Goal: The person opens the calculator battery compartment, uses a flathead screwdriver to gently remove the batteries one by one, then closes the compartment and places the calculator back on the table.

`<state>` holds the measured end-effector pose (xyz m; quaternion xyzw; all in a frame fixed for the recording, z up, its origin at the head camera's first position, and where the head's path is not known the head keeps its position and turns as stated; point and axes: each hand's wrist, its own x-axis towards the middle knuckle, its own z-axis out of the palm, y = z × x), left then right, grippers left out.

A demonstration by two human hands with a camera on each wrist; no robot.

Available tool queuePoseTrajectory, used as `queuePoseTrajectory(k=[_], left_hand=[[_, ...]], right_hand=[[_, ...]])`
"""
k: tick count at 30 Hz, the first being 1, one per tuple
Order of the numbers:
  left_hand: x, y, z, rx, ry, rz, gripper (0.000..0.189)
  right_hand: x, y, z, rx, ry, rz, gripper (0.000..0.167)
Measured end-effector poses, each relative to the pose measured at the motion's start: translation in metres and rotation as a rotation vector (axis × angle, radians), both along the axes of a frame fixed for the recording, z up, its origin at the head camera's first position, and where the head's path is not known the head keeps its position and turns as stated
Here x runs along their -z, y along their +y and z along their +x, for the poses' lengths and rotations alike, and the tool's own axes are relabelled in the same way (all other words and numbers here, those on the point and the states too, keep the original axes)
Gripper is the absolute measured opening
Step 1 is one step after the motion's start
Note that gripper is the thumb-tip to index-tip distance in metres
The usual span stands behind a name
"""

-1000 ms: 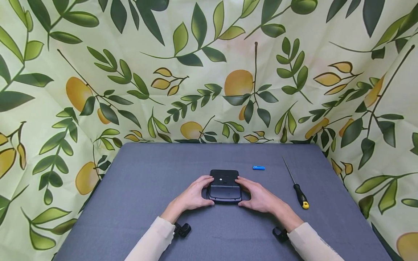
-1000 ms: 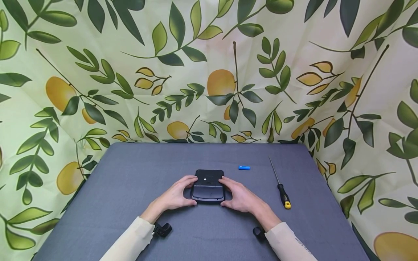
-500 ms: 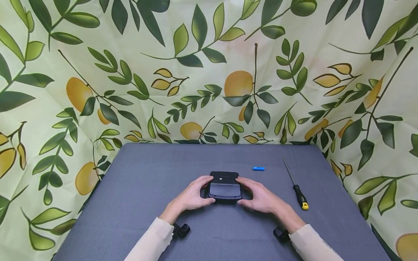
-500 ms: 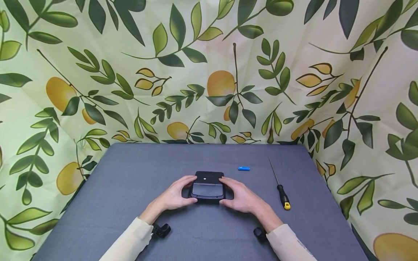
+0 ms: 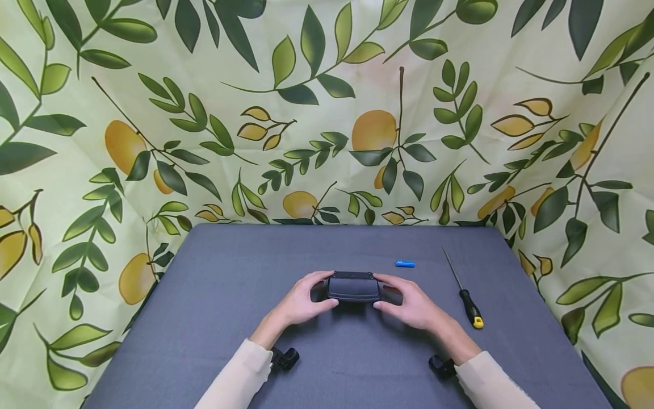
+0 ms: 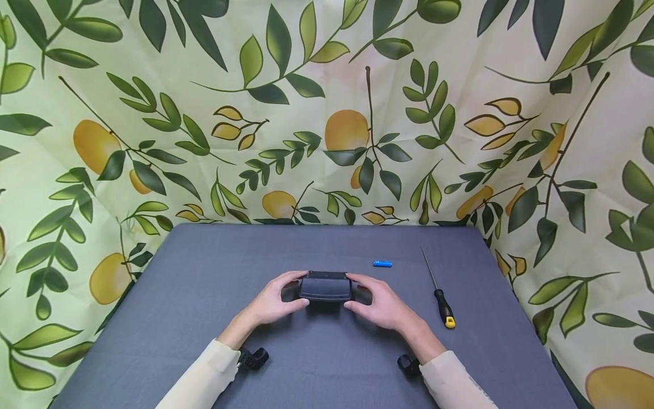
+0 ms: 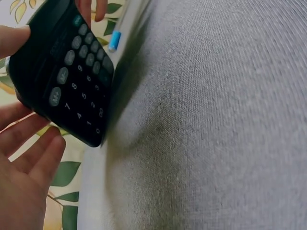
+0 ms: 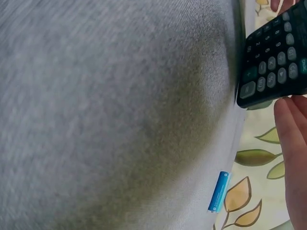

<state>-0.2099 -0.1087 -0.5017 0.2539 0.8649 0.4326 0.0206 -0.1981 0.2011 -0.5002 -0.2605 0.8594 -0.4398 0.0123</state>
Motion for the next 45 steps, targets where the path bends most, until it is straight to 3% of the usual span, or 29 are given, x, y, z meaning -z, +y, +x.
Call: queuePoseTrajectory(k=[14, 22, 30, 45], left_hand=[[-0.004, 0.005, -0.001, 0.026, -0.007, 0.179, 0.054], [-0.005, 0.01, -0.001, 0.025, -0.011, 0.289, 0.05], [-0.045, 0.019, 0.017, -0.011, 0.019, 0.315, 0.042], [-0.047, 0.02, 0.017, -0.045, 0.053, 0.303, 0.035]], right_hand=[[-0.004, -0.005, 0.001, 0.047, 0.045, -0.196, 0.048], [-0.007, -0.006, 0.002, 0.091, 0.061, -0.221, 0.043], [-0.009, -0.007, 0.003, 0.154, 0.06, -0.22, 0.038], [-0.013, -0.012, 0.002, 0.199, 0.092, -0.233, 0.031]])
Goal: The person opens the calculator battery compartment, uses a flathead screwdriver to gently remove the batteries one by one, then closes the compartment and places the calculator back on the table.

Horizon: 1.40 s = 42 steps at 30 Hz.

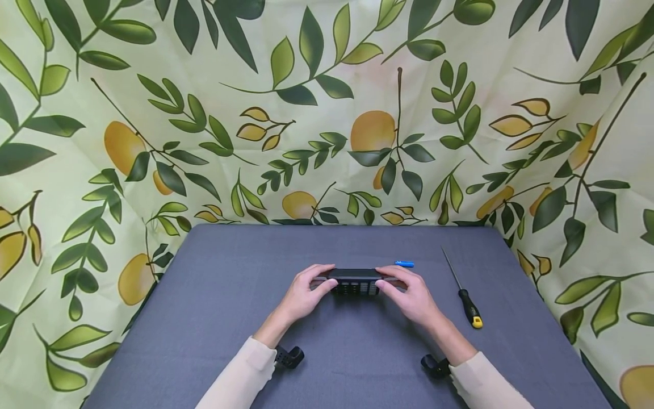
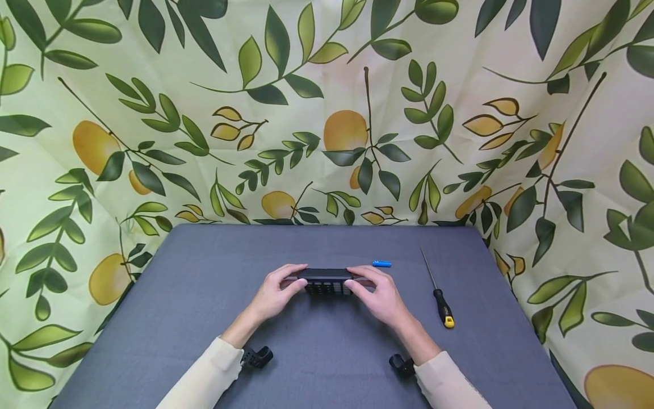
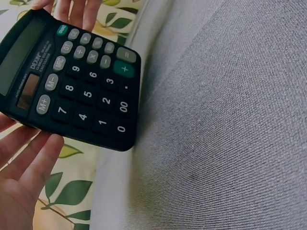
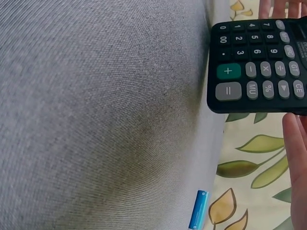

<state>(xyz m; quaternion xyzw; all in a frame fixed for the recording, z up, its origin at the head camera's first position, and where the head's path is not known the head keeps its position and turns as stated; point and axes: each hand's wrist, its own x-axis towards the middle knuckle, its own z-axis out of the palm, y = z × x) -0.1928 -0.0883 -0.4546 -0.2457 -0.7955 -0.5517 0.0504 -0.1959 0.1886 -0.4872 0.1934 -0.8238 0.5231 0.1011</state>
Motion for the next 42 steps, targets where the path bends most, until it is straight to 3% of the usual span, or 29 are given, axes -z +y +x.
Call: queuePoseTrajectory(k=[7, 13, 19, 27, 34, 42], left_hand=[[0.001, 0.0, 0.0, -0.022, 0.035, 0.0, 0.031], [-0.001, 0.003, 0.002, -0.05, 0.015, -0.001, 0.028], [-0.001, 0.002, 0.003, -0.076, 0.008, -0.033, 0.026], [0.034, 0.0, -0.015, -0.078, 0.007, -0.035, 0.025], [0.038, -0.003, -0.016, -0.044, -0.007, 0.01, 0.021], [0.041, -0.004, -0.015, -0.01, -0.03, 0.005, 0.02]], right_hand=[[-0.002, -0.002, 0.0, 0.014, -0.011, -0.029, 0.028], [-0.003, -0.004, 0.0, 0.021, -0.053, -0.098, 0.027], [-0.005, -0.006, 0.0, 0.043, -0.05, -0.075, 0.025], [-0.003, -0.005, 0.001, 0.063, -0.106, -0.041, 0.025], [0.0, -0.005, 0.001, 0.048, -0.156, -0.082, 0.026], [0.001, -0.005, 0.003, 0.047, -0.222, -0.052, 0.027]])
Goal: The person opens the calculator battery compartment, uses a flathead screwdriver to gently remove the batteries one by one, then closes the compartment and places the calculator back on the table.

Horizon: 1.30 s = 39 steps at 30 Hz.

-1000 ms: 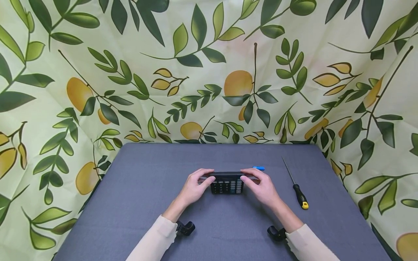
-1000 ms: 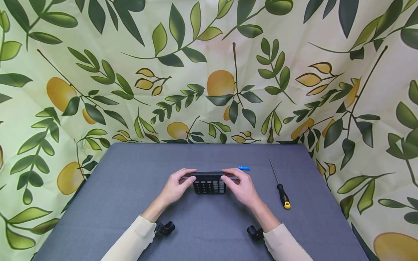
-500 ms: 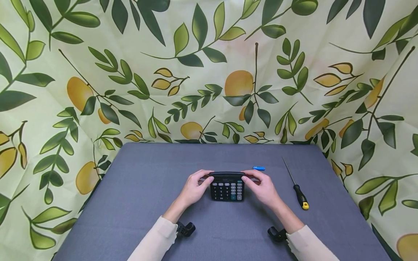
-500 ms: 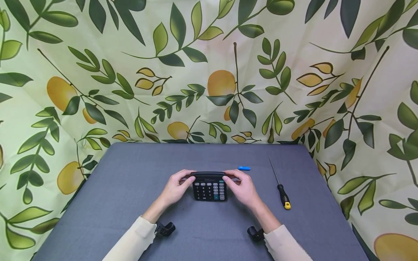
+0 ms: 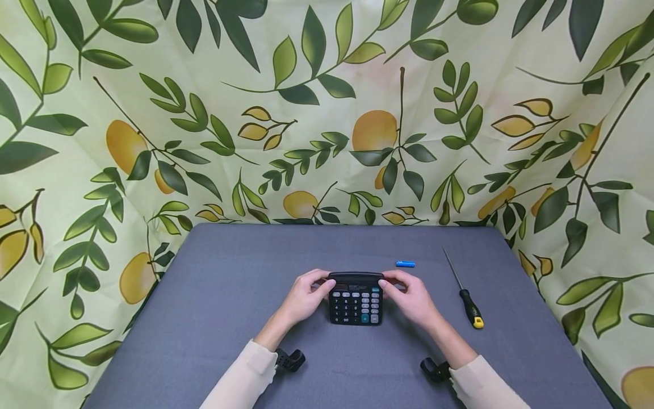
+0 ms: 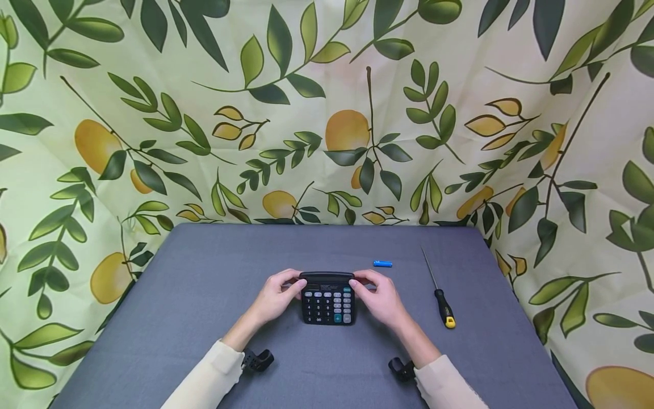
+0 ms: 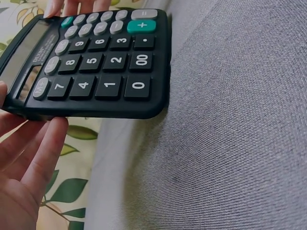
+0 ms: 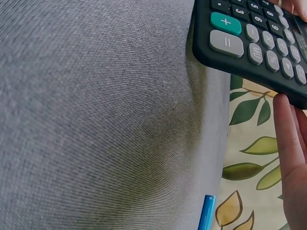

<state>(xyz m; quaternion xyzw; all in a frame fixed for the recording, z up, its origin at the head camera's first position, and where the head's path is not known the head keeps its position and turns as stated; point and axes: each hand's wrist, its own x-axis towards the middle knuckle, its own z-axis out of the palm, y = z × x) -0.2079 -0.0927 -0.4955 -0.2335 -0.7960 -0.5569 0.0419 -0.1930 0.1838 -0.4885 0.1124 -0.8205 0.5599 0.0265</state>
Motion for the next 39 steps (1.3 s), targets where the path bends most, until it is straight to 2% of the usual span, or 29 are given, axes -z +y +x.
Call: queuePoseTrajectory(k=[1, 7, 8, 13, 19, 26, 30, 34, 39], left_hand=[[-0.005, 0.0, 0.003, 0.002, -0.003, -0.004, 0.02], [-0.007, 0.001, 0.004, -0.01, -0.045, -0.035, 0.023], [-0.002, 0.0, 0.001, -0.013, -0.055, -0.038, 0.024], [-0.003, -0.001, 0.002, -0.015, -0.068, -0.058, 0.026], [-0.002, -0.002, 0.002, -0.019, -0.064, -0.088, 0.025], [0.0, -0.001, 0.002, -0.012, -0.054, -0.067, 0.023], [0.001, -0.001, 0.001, -0.037, -0.034, -0.071, 0.02], [0.003, 0.0, 0.0, -0.035, -0.017, -0.067, 0.021], [0.006, -0.001, 0.0, -0.021, -0.038, -0.071, 0.024]], right_hand=[[0.0, 0.0, 0.0, -0.003, -0.003, -0.006, 0.028], [0.0, 0.0, 0.001, -0.016, -0.017, -0.012, 0.028], [0.0, 0.0, 0.001, -0.016, -0.017, -0.006, 0.028], [0.0, 0.001, 0.0, -0.018, -0.005, 0.002, 0.026], [-0.001, 0.0, 0.0, 0.006, 0.036, -0.007, 0.02], [0.0, 0.0, 0.0, 0.005, 0.053, 0.018, 0.02], [0.003, 0.001, -0.001, 0.005, 0.063, 0.021, 0.02], [0.004, 0.0, -0.002, 0.011, 0.074, 0.044, 0.022], [0.006, -0.002, -0.003, 0.011, 0.062, 0.077, 0.023]])
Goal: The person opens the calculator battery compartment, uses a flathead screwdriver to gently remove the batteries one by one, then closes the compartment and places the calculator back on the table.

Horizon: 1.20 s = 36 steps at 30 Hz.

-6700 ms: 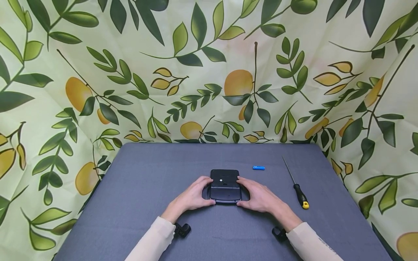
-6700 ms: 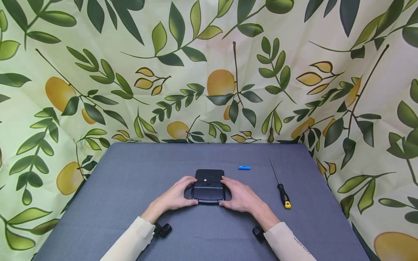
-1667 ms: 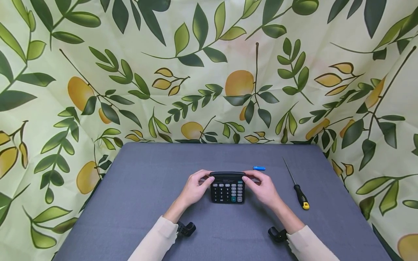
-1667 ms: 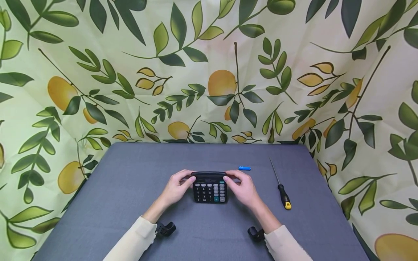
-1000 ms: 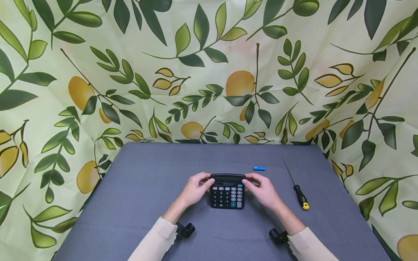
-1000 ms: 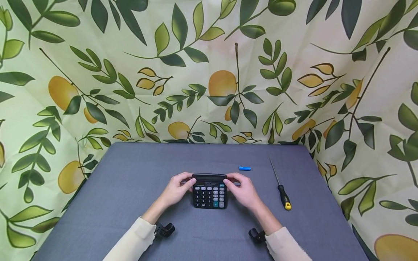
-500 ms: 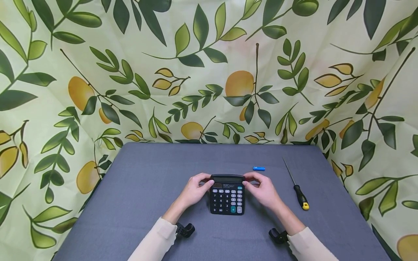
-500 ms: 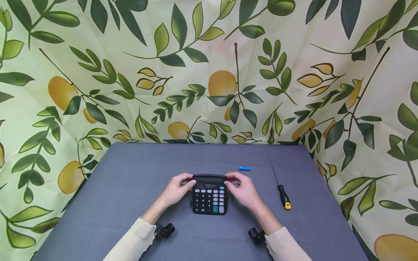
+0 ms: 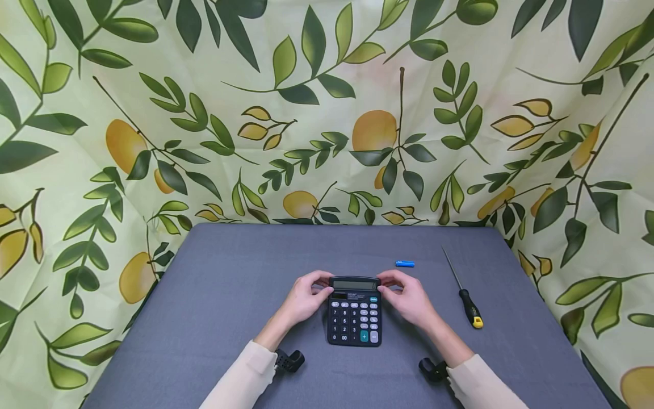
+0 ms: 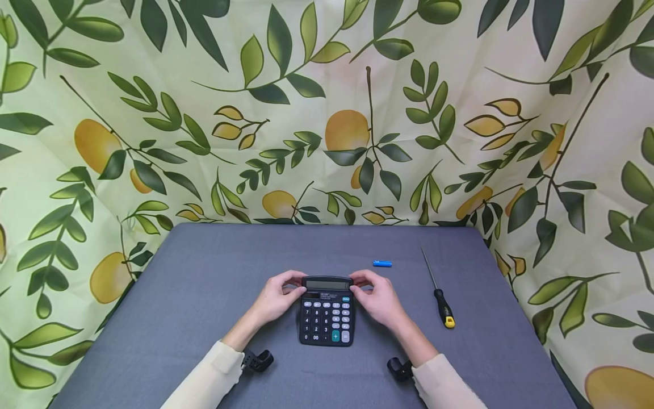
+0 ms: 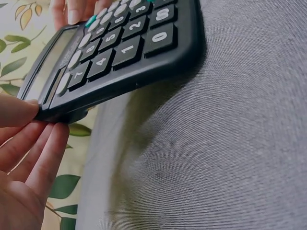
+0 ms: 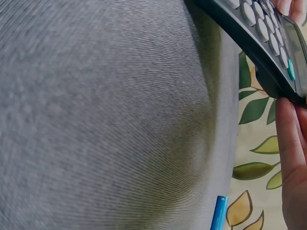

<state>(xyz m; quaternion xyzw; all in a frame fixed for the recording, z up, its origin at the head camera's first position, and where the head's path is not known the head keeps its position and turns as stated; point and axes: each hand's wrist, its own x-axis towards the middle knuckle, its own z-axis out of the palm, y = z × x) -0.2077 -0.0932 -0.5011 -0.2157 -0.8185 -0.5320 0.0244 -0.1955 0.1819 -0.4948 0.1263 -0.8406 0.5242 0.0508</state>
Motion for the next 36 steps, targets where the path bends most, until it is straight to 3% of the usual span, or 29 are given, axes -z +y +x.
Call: queuePoseTrajectory(k=[15, 29, 36], left_hand=[[0.005, 0.002, -0.003, 0.006, -0.018, -0.038, 0.03], [0.011, 0.005, -0.007, -0.031, -0.012, -0.075, 0.027], [0.013, 0.005, -0.008, -0.053, -0.014, -0.109, 0.027]], right_hand=[[0.007, -0.004, -0.006, 0.015, -0.042, 0.074, 0.024], [0.012, -0.004, -0.009, 0.041, -0.101, 0.094, 0.026], [0.014, -0.006, -0.01, 0.043, -0.089, 0.119, 0.028]])
